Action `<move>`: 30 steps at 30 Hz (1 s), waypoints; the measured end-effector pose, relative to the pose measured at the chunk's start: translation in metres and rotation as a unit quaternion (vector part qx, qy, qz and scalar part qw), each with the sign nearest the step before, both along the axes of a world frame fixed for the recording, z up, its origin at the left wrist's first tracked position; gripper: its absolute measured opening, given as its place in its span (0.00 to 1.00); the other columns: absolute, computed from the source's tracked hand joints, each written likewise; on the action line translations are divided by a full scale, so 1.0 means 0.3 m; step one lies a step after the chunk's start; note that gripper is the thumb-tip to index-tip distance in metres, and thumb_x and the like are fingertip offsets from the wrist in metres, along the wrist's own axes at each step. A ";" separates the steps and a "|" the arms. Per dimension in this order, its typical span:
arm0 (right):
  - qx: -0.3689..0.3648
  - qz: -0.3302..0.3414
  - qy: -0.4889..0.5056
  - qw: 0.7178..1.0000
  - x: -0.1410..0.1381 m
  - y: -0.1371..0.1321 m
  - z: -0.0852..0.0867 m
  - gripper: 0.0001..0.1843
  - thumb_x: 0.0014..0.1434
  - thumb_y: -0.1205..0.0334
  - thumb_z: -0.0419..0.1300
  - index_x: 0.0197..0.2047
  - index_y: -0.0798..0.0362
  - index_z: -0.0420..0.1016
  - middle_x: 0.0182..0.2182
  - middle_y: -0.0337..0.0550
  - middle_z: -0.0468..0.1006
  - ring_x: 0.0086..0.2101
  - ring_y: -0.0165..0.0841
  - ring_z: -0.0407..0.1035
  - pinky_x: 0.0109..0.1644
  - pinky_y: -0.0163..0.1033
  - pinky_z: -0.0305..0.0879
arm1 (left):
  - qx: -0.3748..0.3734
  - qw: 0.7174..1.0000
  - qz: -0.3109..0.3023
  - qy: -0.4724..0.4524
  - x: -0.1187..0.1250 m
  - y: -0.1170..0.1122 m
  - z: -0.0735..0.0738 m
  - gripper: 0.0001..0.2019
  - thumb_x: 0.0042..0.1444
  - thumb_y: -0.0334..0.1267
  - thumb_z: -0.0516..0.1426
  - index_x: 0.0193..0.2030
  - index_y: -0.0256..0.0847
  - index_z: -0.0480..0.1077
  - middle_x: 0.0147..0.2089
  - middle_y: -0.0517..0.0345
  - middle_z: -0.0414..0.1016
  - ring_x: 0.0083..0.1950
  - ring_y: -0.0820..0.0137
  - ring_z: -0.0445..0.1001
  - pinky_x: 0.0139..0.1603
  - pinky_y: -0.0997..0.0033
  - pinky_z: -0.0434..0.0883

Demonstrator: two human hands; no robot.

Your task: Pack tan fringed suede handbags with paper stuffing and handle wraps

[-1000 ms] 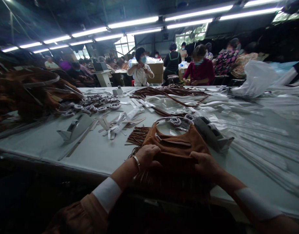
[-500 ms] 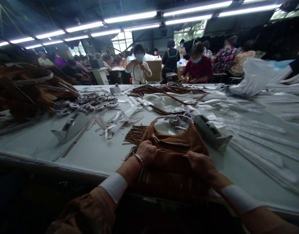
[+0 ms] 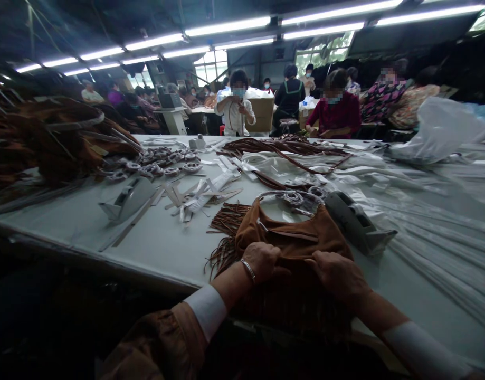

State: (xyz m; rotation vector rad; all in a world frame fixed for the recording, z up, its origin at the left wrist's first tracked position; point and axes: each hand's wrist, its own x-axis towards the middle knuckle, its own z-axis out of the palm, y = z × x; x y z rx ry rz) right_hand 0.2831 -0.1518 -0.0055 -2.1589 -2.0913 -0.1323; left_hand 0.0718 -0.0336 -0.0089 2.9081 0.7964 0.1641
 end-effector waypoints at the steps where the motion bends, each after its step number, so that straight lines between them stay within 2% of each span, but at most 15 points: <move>1: 0.012 0.029 -0.002 1.000 -0.024 0.008 0.014 0.14 0.68 0.53 0.53 0.36 0.51 0.72 0.32 0.47 0.80 0.35 0.41 0.74 0.37 0.42 0.57 | -0.008 1.000 -0.004 0.010 0.005 0.004 -0.003 0.31 0.55 0.69 0.54 0.38 0.38 0.74 0.37 0.48 0.78 0.40 0.58 0.78 0.38 0.64 0.70; 3: 0.027 0.087 0.010 0.996 -0.075 0.025 0.030 0.10 0.66 0.54 0.56 0.40 0.50 0.73 0.38 0.48 0.80 0.40 0.42 0.73 0.43 0.44 0.59 | -0.019 1.000 -0.005 0.021 0.015 0.004 -0.003 0.31 0.56 0.69 0.53 0.37 0.37 0.74 0.36 0.47 0.79 0.38 0.58 0.79 0.36 0.64 0.70; 5: 0.022 0.122 0.036 0.992 -0.114 0.041 0.023 0.08 0.65 0.56 0.58 0.42 0.50 0.73 0.38 0.46 0.80 0.41 0.41 0.72 0.45 0.43 0.59 | -0.024 0.999 -0.007 0.022 0.013 0.003 0.005 0.30 0.57 0.67 0.54 0.37 0.37 0.75 0.36 0.47 0.79 0.38 0.58 0.79 0.37 0.64 0.71; 9: -0.025 0.108 0.089 0.990 -0.125 0.066 -0.027 0.05 0.64 0.59 0.58 0.36 0.49 0.72 0.33 0.41 0.78 0.35 0.38 0.72 0.40 0.42 0.59 | -0.035 0.996 -0.072 -0.034 -0.066 0.040 0.062 0.22 0.52 0.57 0.64 0.42 0.39 0.75 0.41 0.49 0.79 0.45 0.58 0.77 0.46 0.62 0.71; 10: -0.033 0.105 0.098 0.989 -0.120 0.069 -0.038 0.05 0.64 0.59 0.58 0.35 0.49 0.72 0.33 0.41 0.78 0.35 0.38 0.72 0.39 0.42 0.59 | -0.037 0.995 -0.060 -0.068 -0.099 0.062 0.082 0.19 0.53 0.53 0.64 0.43 0.40 0.75 0.43 0.49 0.78 0.47 0.59 0.76 0.49 0.63 0.71; 11: -0.038 0.104 0.106 0.988 -0.114 0.071 -0.045 0.06 0.64 0.59 0.58 0.35 0.49 0.72 0.33 0.41 0.78 0.35 0.38 0.72 0.39 0.42 0.59 | -0.036 0.994 -0.017 -0.104 -0.133 0.088 0.101 0.15 0.55 0.49 0.63 0.43 0.40 0.75 0.44 0.50 0.78 0.48 0.60 0.75 0.51 0.63 0.70; 13: -0.038 0.105 0.121 0.986 -0.107 0.072 -0.053 0.06 0.64 0.59 0.58 0.36 0.49 0.72 0.33 0.40 0.78 0.36 0.38 0.72 0.41 0.42 0.60 | -0.034 0.979 0.139 -0.146 -0.197 0.145 0.131 0.10 0.60 0.42 0.58 0.41 0.39 0.75 0.43 0.49 0.78 0.47 0.63 0.75 0.51 0.65 0.70; 14: -0.036 0.104 0.127 0.986 -0.105 0.071 -0.054 0.06 0.64 0.58 0.58 0.36 0.49 0.72 0.34 0.40 0.78 0.36 0.38 0.72 0.41 0.42 0.60 | -0.044 0.966 0.210 -0.143 -0.221 0.172 0.141 0.10 0.61 0.42 0.57 0.39 0.38 0.75 0.41 0.49 0.78 0.45 0.63 0.75 0.48 0.66 0.70; 15: -0.033 0.102 0.132 0.985 -0.105 0.070 -0.055 0.06 0.65 0.58 0.57 0.36 0.48 0.72 0.34 0.40 0.78 0.36 0.38 0.72 0.41 0.42 0.60 | -0.064 0.956 0.256 -0.127 -0.239 0.196 0.146 0.11 0.61 0.44 0.56 0.38 0.38 0.75 0.39 0.49 0.79 0.43 0.63 0.76 0.45 0.67 0.70; 16: -0.029 0.100 0.136 0.985 -0.105 0.070 -0.055 0.06 0.65 0.58 0.57 0.36 0.48 0.72 0.34 0.40 0.78 0.36 0.38 0.72 0.41 0.42 0.60 | -0.090 0.952 0.274 -0.104 -0.248 0.217 0.149 0.14 0.61 0.47 0.56 0.37 0.38 0.76 0.38 0.50 0.79 0.41 0.63 0.76 0.42 0.67 0.70; 18: -0.023 0.105 0.142 0.984 -0.103 0.069 -0.054 0.06 0.64 0.57 0.58 0.36 0.48 0.72 0.33 0.40 0.78 0.36 0.38 0.72 0.41 0.42 0.60 | -0.144 0.954 0.258 -0.050 -0.244 0.247 0.150 0.20 0.59 0.55 0.55 0.35 0.39 0.78 0.36 0.51 0.80 0.38 0.64 0.77 0.38 0.69 0.70; 20: -0.018 0.123 0.151 0.981 -0.100 0.069 -0.052 0.07 0.64 0.56 0.58 0.36 0.48 0.73 0.33 0.41 0.78 0.36 0.37 0.72 0.41 0.42 0.61 | -0.168 0.955 0.244 0.001 -0.217 0.266 0.151 0.22 0.58 0.57 0.55 0.33 0.40 0.79 0.34 0.51 0.80 0.37 0.65 0.77 0.37 0.70 0.69; 22: -0.010 0.149 0.163 0.975 -0.095 0.066 -0.046 0.08 0.65 0.55 0.59 0.36 0.49 0.73 0.33 0.41 0.78 0.36 0.37 0.72 0.41 0.41 0.62 | -0.177 0.951 0.249 0.040 -0.184 0.280 0.151 0.19 0.56 0.53 0.57 0.32 0.39 0.80 0.32 0.50 0.80 0.36 0.65 0.77 0.37 0.71 0.69; 26: 0.020 0.203 0.198 0.959 -0.085 0.054 -0.033 0.11 0.66 0.56 0.57 0.32 0.50 0.71 0.31 0.41 0.77 0.34 0.34 0.70 0.41 0.40 0.63 | -0.176 0.939 0.289 0.061 -0.147 0.305 0.129 0.14 0.49 0.43 0.61 0.37 0.36 0.80 0.34 0.47 0.81 0.38 0.63 0.78 0.36 0.72 0.70; 30: 0.047 0.226 0.209 0.950 -0.070 0.053 -0.035 0.12 0.66 0.59 0.56 0.31 0.50 0.70 0.28 0.40 0.75 0.32 0.34 0.69 0.39 0.40 0.62 | -0.158 0.935 0.310 0.069 -0.147 0.306 0.098 0.12 0.51 0.42 0.60 0.37 0.36 0.79 0.37 0.45 0.80 0.42 0.62 0.79 0.41 0.71 0.71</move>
